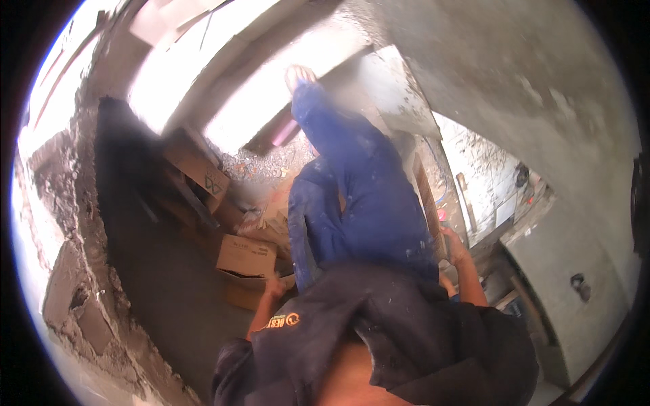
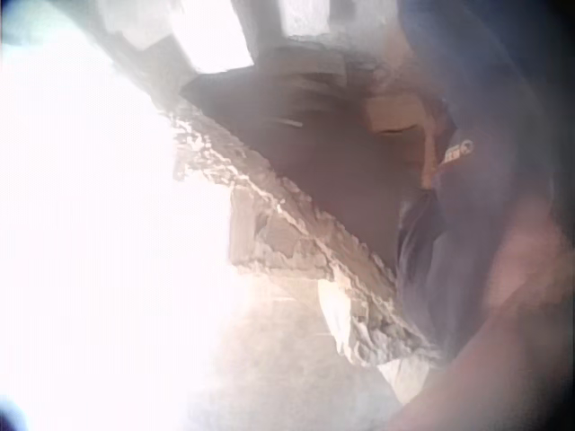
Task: The person measures a large white tile on the floor using a tape measure and marks it with a pen. They repeatedly measure and mark the tile to prepare it for cutting.
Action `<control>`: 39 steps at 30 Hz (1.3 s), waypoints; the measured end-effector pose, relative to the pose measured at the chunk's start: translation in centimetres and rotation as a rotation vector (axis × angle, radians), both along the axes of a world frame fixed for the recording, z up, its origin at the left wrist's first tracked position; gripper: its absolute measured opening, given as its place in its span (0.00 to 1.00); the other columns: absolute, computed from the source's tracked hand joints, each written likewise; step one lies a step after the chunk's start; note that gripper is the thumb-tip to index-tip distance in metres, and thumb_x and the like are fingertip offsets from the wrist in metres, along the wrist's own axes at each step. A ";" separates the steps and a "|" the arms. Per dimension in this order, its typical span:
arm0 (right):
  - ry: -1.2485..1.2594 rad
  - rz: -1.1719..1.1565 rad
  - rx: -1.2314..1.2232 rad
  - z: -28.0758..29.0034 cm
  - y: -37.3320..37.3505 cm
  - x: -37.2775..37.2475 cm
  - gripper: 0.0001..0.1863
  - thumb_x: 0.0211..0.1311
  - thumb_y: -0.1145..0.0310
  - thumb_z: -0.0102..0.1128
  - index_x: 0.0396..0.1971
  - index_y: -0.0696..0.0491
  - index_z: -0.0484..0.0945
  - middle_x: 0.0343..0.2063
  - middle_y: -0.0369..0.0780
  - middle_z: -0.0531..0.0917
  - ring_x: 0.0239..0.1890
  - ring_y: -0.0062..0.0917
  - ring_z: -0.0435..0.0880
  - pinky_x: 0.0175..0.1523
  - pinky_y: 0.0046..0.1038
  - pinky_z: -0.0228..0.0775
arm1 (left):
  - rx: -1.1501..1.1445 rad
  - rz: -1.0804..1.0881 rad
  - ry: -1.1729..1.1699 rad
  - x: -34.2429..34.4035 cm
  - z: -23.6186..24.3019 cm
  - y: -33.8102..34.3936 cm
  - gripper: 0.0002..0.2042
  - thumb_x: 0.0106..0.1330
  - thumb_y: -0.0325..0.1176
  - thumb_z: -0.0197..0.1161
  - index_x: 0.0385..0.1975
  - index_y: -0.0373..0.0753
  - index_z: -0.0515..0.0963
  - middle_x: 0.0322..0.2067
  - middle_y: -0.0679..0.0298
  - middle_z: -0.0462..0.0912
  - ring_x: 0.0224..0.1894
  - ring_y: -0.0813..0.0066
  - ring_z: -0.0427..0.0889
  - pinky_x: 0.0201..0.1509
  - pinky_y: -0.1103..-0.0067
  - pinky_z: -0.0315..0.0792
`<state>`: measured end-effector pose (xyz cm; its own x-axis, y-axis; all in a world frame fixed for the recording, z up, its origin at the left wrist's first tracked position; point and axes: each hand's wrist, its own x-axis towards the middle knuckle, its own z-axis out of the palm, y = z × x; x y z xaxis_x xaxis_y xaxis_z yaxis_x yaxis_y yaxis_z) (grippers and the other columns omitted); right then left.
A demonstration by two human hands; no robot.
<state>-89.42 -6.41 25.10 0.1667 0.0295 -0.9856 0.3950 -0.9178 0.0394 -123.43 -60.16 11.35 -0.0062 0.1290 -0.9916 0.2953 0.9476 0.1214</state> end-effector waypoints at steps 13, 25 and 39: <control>0.145 0.149 0.183 3.6 -5.2 9.1 0.27 0.54 0.43 0.63 0.33 0.57 0.78 0.26 0.36 0.76 0.28 0.24 0.74 0.33 0.28 0.65 | 0.558 0.715 0.405 -7.4 -2.0 32.2 0.37 0.69 0.48 0.58 0.66 0.23 0.56 0.63 0.40 0.65 0.64 0.49 0.67 0.63 0.62 0.65; 0.374 0.622 0.506 8.0 -1.5 12.0 0.38 0.48 0.38 0.66 0.43 0.61 0.82 0.37 0.49 0.86 0.38 0.38 0.86 0.44 0.36 0.75 | 0.017 0.871 -0.835 23.9 16.0 53.5 0.44 0.68 0.66 0.45 0.69 0.32 0.50 0.64 0.43 0.62 0.64 0.45 0.67 0.67 0.52 0.60; -0.180 0.555 0.661 13.4 -8.2 19.4 0.40 0.41 0.37 0.69 0.44 0.60 0.82 0.48 0.54 0.80 0.46 0.43 0.84 0.50 0.40 0.76 | 0.120 0.188 -0.996 36.1 9.7 55.5 0.28 0.76 0.54 0.38 0.62 0.37 0.65 0.57 0.52 0.73 0.61 0.56 0.70 0.67 0.61 0.62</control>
